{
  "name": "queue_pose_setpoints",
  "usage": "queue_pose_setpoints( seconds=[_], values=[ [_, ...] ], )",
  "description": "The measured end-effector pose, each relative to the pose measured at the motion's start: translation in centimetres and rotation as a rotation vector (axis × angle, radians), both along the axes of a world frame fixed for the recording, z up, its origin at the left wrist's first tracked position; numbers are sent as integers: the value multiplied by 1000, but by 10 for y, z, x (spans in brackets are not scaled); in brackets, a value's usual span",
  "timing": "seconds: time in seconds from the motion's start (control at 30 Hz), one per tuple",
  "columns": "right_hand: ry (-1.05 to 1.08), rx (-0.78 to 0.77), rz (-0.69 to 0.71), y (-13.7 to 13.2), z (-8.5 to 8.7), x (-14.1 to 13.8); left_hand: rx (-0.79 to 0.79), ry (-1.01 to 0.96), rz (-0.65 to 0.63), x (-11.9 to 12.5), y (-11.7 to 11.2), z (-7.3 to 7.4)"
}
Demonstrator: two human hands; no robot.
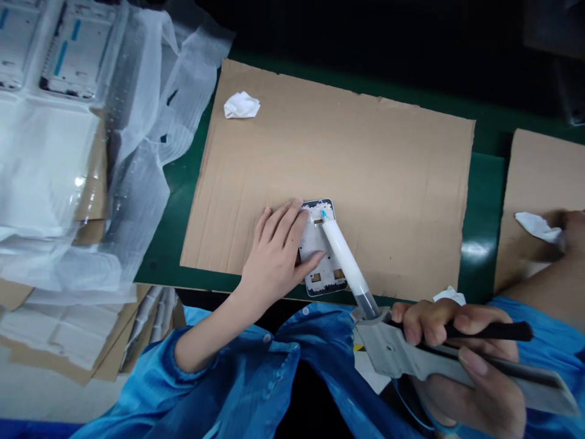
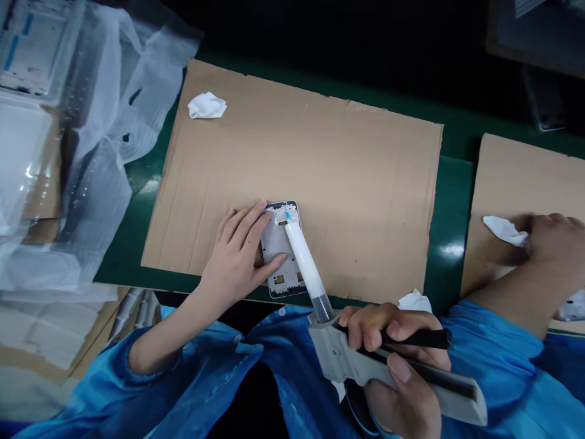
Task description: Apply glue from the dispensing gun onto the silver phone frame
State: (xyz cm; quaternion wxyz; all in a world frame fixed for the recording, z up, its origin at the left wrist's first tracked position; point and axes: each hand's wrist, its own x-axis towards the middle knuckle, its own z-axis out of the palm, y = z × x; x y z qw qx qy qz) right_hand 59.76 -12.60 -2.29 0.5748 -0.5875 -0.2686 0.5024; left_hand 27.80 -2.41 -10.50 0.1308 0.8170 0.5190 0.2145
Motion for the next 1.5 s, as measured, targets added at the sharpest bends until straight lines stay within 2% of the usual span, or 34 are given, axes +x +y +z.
queue_pose_setpoints(
  seconds=[0.13,0.23,0.53,1.13,1.5],
  values=[
    [-56,32,19,13,21,-39,40,2,-12,0,0,0],
    [-52,60,18,18,27,-51,49,0,-11,-1,0,0],
    [-84,108,-4,17,22,-52,28,-6,-17,-1,0,1],
    [-77,85,24,19,27,-52,-37,9,0,0,-1,1],
    [-95,66,-22,21,28,-58,36,15,-4,1,-1,2]
  ],
)
